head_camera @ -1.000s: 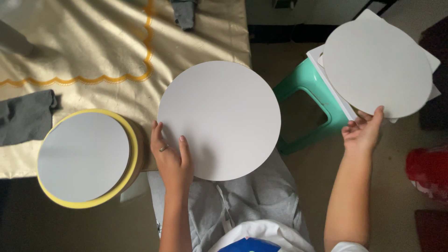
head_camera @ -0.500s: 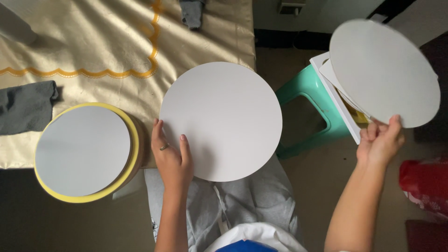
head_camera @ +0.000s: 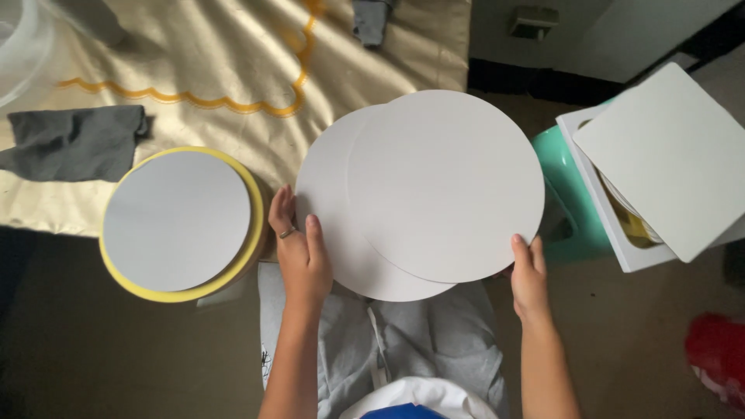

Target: Organizing and stacking various sizes and colors of round cake boards.

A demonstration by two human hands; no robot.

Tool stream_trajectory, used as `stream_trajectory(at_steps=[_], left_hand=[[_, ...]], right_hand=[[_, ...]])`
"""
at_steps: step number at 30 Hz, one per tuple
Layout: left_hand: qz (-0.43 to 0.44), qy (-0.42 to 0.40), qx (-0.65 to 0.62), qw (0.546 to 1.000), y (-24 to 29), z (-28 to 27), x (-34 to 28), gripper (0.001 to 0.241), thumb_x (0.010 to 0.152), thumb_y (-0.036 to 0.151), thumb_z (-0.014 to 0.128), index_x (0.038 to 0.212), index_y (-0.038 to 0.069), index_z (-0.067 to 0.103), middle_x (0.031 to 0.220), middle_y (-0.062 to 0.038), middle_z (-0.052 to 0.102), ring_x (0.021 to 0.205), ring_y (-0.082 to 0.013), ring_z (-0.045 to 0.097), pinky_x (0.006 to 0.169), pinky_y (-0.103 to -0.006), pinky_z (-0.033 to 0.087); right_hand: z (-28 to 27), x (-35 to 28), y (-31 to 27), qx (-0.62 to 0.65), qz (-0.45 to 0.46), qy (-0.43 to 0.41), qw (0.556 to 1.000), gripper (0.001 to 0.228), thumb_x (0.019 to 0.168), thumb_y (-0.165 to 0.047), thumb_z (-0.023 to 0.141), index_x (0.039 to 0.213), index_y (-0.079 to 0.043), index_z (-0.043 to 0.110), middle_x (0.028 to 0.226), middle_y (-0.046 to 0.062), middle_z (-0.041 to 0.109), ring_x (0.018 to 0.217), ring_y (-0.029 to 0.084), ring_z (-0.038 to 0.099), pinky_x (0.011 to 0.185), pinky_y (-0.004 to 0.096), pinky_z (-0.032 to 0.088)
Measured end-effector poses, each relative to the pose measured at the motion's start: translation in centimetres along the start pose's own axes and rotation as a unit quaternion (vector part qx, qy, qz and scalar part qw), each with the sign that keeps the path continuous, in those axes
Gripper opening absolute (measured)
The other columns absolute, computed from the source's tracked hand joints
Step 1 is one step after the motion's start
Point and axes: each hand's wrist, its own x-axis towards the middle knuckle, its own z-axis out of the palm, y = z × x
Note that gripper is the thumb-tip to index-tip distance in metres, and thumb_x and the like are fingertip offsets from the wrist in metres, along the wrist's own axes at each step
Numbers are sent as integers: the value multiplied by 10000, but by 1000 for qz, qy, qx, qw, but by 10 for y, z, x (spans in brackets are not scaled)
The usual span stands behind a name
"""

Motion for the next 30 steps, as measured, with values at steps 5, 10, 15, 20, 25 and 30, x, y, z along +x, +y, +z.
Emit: stream_trajectory(at_steps=[5, 10, 15, 20, 25, 30], left_hand=[[-3, 7, -20, 1000, 1, 1, 0, 560, 1079, 166, 443, 1570, -6, 234, 1610, -297, 399, 1491, -408, 444, 1222, -463, 335], [5, 14, -12, 1000, 2, 4, 0, 559, 1079, 166, 462, 1564, -8, 243, 1598, -307, 412, 1496, -419, 435, 1227, -470, 328], [12, 24, 71, 997, 6, 8, -5, 595, 1047, 197, 526, 1550, -18, 290, 1529, -313, 472, 1422, -425, 494, 1177, -457, 387], [0, 24, 68, 997, 9, 7, -3, 601, 1043, 200, 533, 1547, -27, 298, 1514, -302, 484, 1413, -424, 502, 1173, -456, 390], [4, 18, 43, 999, 10, 3, -2, 597, 1048, 196, 526, 1548, -29, 290, 1527, -301, 478, 1429, -419, 494, 1181, -456, 381], [5, 18, 52, 998, 8, 4, -2, 607, 1039, 183, 541, 1544, -29, 278, 1522, -307, 482, 1424, -415, 496, 1182, -447, 379]], right_hand=[[24, -5, -9, 16, -104, -60, 993, 384, 1062, -141, 483, 1423, -25, 422, 1359, 83, 556, 1245, 165, 512, 1088, 344, 390], [44, -19, -18, -6, -139, -148, 979, 412, 1068, -73, 475, 1464, -1, 391, 1408, 92, 518, 1298, 159, 466, 1150, 331, 331], [45, -24, -11, 34, -104, -160, 981, 583, 1004, -45, 476, 1560, -20, 302, 1492, 111, 480, 1374, 198, 445, 1164, 356, 325], [50, -17, -30, 70, -79, -86, 991, 641, 1013, -104, 438, 1605, -50, 199, 1567, 134, 416, 1429, 226, 410, 1180, 366, 310], [62, -4, -44, 76, -121, -46, 989, 604, 1060, -169, 385, 1618, -19, 211, 1640, 163, 367, 1491, 246, 382, 1214, 374, 296], [84, -6, -57, 126, -108, -48, 985, 570, 1068, -265, 319, 1580, -15, 326, 1587, 175, 445, 1449, 269, 450, 1186, 390, 363]])
